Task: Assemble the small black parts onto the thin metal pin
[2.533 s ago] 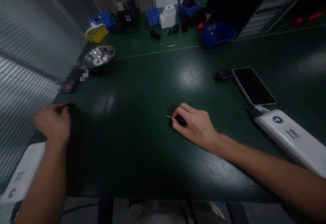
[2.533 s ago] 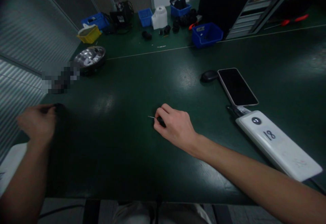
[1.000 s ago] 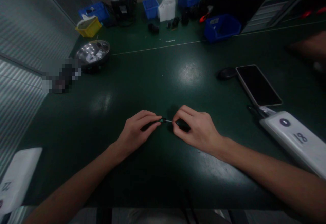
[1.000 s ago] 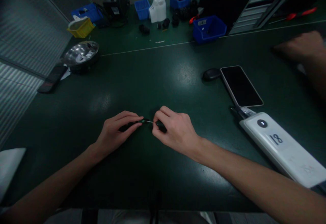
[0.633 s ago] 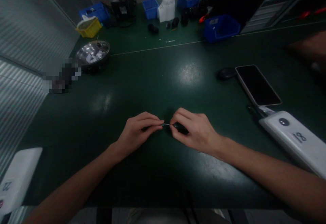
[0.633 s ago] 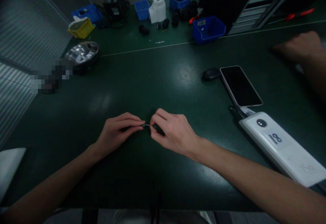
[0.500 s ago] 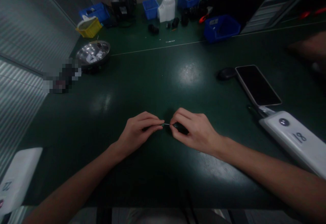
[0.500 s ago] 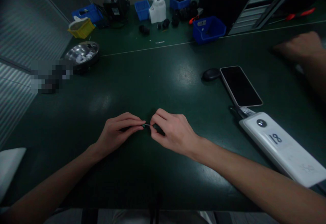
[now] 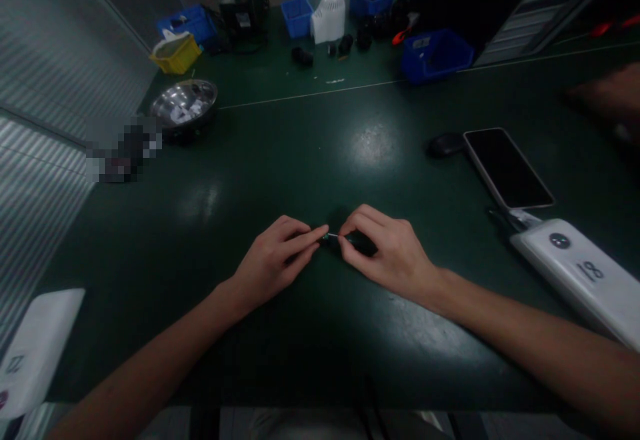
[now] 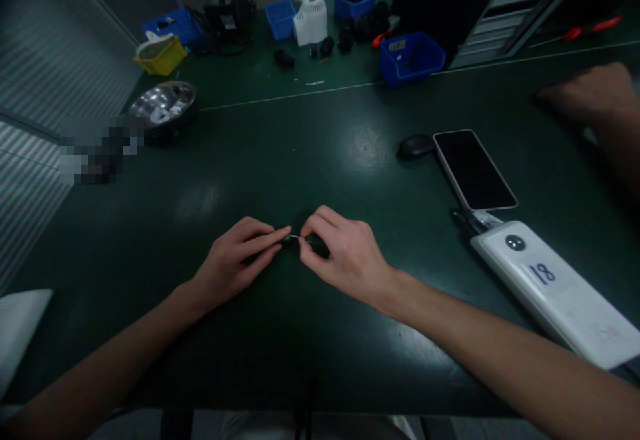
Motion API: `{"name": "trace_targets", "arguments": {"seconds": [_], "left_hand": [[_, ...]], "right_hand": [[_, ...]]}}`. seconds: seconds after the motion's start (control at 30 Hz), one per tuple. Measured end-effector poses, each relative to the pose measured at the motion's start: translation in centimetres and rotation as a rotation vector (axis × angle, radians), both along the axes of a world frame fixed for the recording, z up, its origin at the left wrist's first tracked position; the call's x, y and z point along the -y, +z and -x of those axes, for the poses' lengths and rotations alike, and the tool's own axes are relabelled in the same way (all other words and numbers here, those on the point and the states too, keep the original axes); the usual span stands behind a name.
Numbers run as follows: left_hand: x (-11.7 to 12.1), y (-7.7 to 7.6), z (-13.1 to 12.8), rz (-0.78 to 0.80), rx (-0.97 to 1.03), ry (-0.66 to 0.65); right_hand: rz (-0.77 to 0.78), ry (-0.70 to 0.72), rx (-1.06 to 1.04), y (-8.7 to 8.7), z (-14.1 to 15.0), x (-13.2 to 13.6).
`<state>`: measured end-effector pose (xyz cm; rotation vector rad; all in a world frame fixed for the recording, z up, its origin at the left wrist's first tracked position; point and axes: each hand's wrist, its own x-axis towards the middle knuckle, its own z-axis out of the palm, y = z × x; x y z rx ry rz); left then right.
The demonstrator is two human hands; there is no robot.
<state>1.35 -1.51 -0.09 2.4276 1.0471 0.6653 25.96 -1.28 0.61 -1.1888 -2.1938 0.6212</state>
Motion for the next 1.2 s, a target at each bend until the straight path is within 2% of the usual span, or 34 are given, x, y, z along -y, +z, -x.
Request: {"name": "trace_targets", "arguments": {"seconds": [0.23,0.37,0.5,0.67,0.77,1.0,1.1,1.2], "left_hand": [[0.2,0.4,-0.2,-0.003,-0.182,-0.06],[0.2,0.6,-0.4,-0.04,-0.268,-0.085],[0.3,0.6,-0.3,-0.023,-0.201,-0.071],[0.3,0.4,-0.1,-0.024,-0.073,-0.136],[0.3,0.2,-0.2,-0.089,-0.094,-0.149],[0.1,0.1,0.0,-0.099,-0.188,-0.192],[-0.7,0.5,1.7,-0.067,-0.193,-0.094],[-2.3,0.9,5.5,-0.003,-0.239,0.12]], "right_hand": [[-0.007,-0.05,0.043,0.1,0.0,0.1],[-0.055,-0.076,0.162,-0.2,0.1,0.3],[-0.101,-0.089,0.285,-0.6,0.2,0.5],[-0.072,-0.132,0.286,-0.6,0.2,0.5],[-0.036,-0.148,0.25,-0.5,0.2,0.3],[-0.021,-0.157,0.184,-0.4,0.3,0.2],[-0.011,-0.152,0.18,-0.2,0.2,0.2],[-0.005,-0.136,0.166,-0.1,0.2,0.2]]}}
